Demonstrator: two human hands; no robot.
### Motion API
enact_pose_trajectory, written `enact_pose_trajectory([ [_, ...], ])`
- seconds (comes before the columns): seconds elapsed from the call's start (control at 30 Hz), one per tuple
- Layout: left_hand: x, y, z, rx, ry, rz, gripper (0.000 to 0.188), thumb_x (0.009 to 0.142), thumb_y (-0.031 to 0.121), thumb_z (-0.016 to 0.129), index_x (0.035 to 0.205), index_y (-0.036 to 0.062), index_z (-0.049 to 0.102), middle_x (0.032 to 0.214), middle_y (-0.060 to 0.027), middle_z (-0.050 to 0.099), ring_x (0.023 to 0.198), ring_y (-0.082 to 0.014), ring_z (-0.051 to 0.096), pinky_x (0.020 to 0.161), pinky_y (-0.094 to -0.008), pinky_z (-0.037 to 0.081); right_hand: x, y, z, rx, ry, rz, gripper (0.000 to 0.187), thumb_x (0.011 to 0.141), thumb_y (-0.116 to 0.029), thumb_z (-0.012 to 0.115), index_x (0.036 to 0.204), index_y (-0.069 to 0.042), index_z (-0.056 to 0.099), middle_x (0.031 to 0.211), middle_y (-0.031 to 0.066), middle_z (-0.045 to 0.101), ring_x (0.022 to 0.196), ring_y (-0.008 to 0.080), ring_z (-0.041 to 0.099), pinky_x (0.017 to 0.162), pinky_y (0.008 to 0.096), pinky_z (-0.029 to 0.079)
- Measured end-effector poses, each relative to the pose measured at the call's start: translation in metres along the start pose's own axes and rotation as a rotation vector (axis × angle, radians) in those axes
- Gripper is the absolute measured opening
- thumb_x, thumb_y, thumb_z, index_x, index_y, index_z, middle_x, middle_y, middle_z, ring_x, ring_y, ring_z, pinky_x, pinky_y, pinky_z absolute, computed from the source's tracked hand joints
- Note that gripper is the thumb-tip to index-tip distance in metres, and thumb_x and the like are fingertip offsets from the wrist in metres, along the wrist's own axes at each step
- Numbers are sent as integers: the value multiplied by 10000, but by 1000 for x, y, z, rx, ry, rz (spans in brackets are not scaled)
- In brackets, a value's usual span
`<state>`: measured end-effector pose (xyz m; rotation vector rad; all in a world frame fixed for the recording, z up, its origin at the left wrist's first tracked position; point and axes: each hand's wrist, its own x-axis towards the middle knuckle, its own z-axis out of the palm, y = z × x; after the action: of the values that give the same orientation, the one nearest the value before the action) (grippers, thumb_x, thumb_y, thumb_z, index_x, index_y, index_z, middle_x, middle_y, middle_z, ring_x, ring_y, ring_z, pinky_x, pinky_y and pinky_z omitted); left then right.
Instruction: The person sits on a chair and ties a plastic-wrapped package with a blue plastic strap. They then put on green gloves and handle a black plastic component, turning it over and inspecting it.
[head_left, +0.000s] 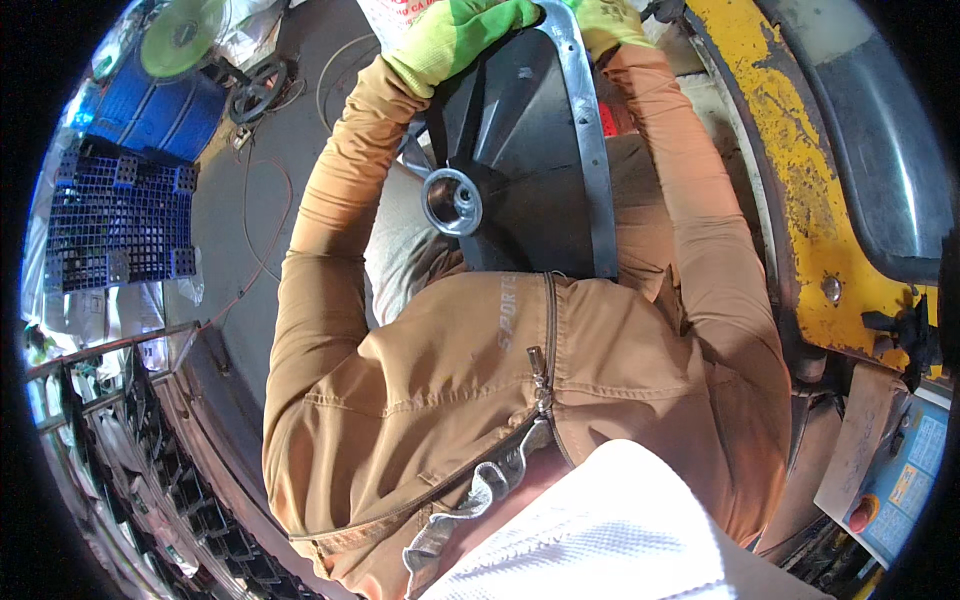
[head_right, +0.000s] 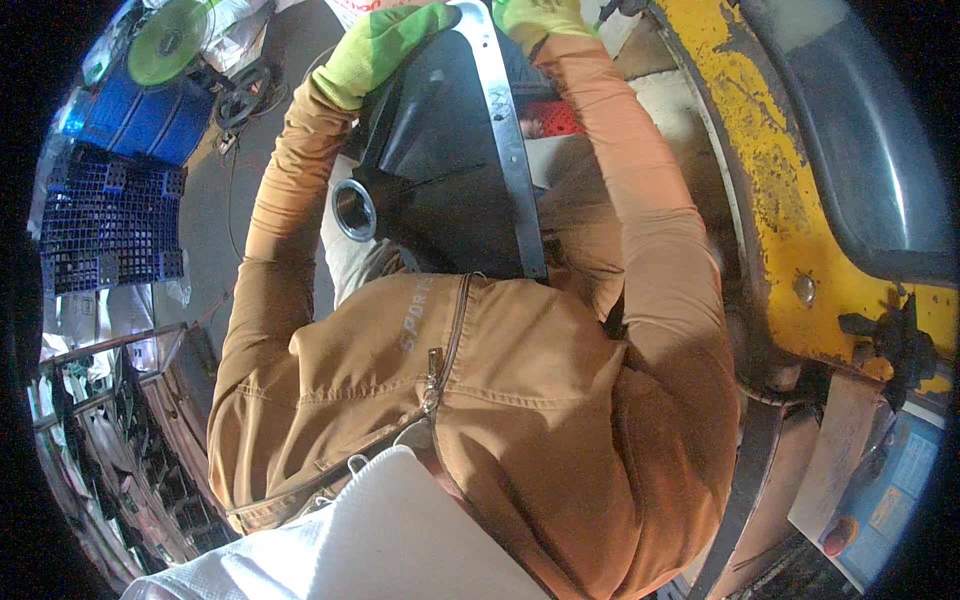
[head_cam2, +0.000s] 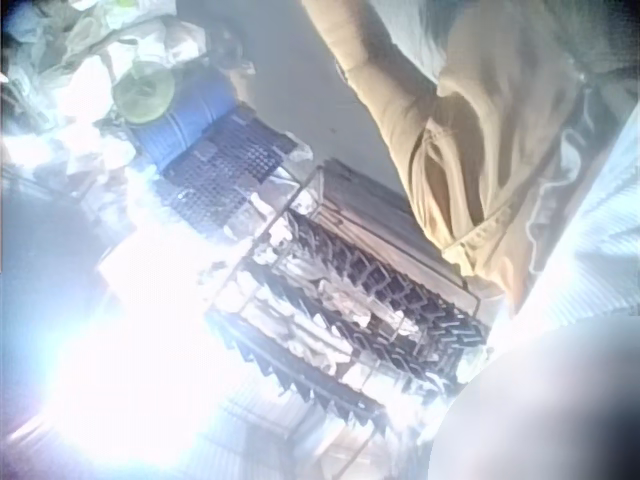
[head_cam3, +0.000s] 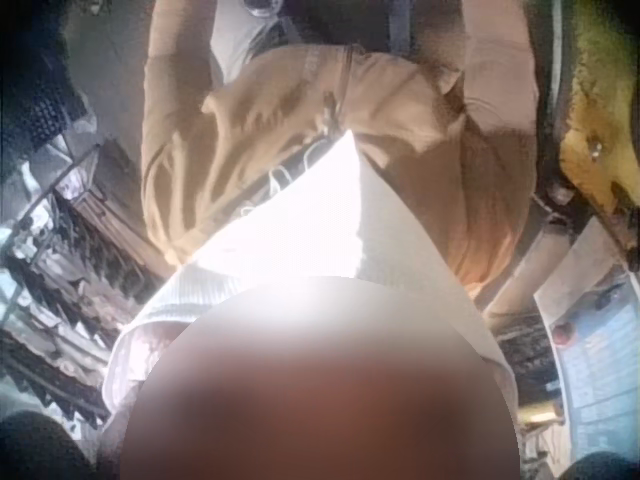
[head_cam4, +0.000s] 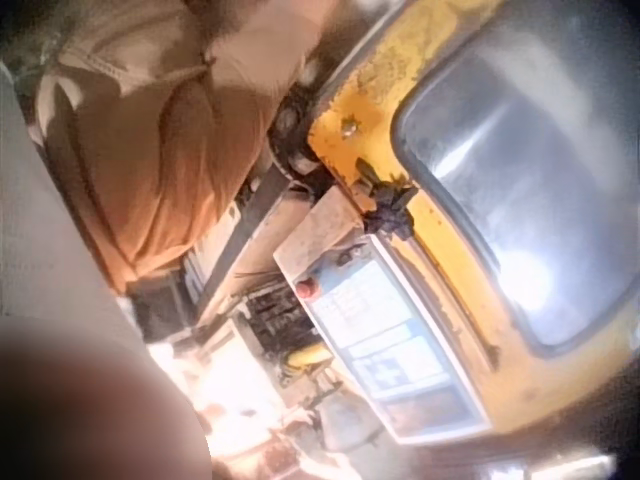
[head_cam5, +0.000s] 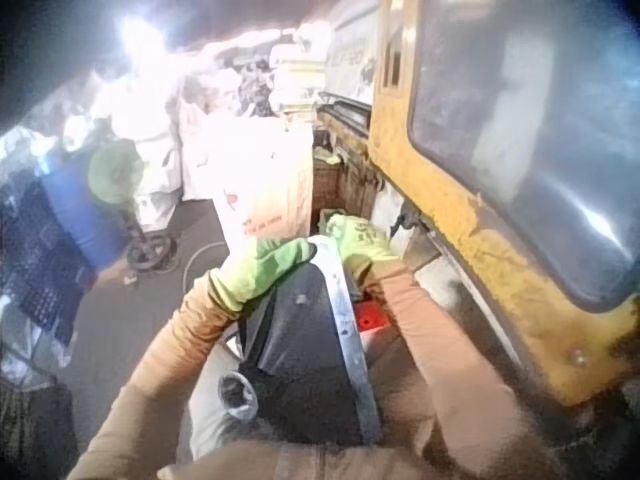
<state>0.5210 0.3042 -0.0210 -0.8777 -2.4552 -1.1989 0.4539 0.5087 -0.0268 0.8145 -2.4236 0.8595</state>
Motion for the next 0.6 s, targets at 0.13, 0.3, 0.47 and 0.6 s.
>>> enact_pose_trajectory([
  [0.13,-2,-23,-17,-13,-4,44,305,848,89,568,1134,-16,558,1080,-110,623,955,-221,607,809,-286,485,-24,13,12,932,-252,306,194,844,-118,545,996,-20,616,866,82,659,770,196,630,708,290,488],
  [0.3,-31,-46,-21,356,432,-100,309,882,73,537,1182,-2,535,1043,-77,605,918,-199,601,787,-291,487,-62,-4,6,1071,78,261,162,835,-76,537,909,7,655,933,107,664,843,169,630,804,249,477],
  [0.47,-60,-38,-35,378,154,169,367,852,57,542,1213,12,496,1037,-115,613,941,-201,605,746,-301,475,-94,-58,-3,953,127,312,252,829,-191,632,1030,-39,623,772,11,615,630,59,532,560,207,419],
  [0.6,-86,-27,-39,-268,-43,-383,256,931,185,472,1134,39,525,1006,-88,635,955,-116,573,820,-293,441,-126,-48,-29,991,-110,613,291,869,-130,578,1153,-67,572,852,45,638,708,90,590,575,199,469],
])
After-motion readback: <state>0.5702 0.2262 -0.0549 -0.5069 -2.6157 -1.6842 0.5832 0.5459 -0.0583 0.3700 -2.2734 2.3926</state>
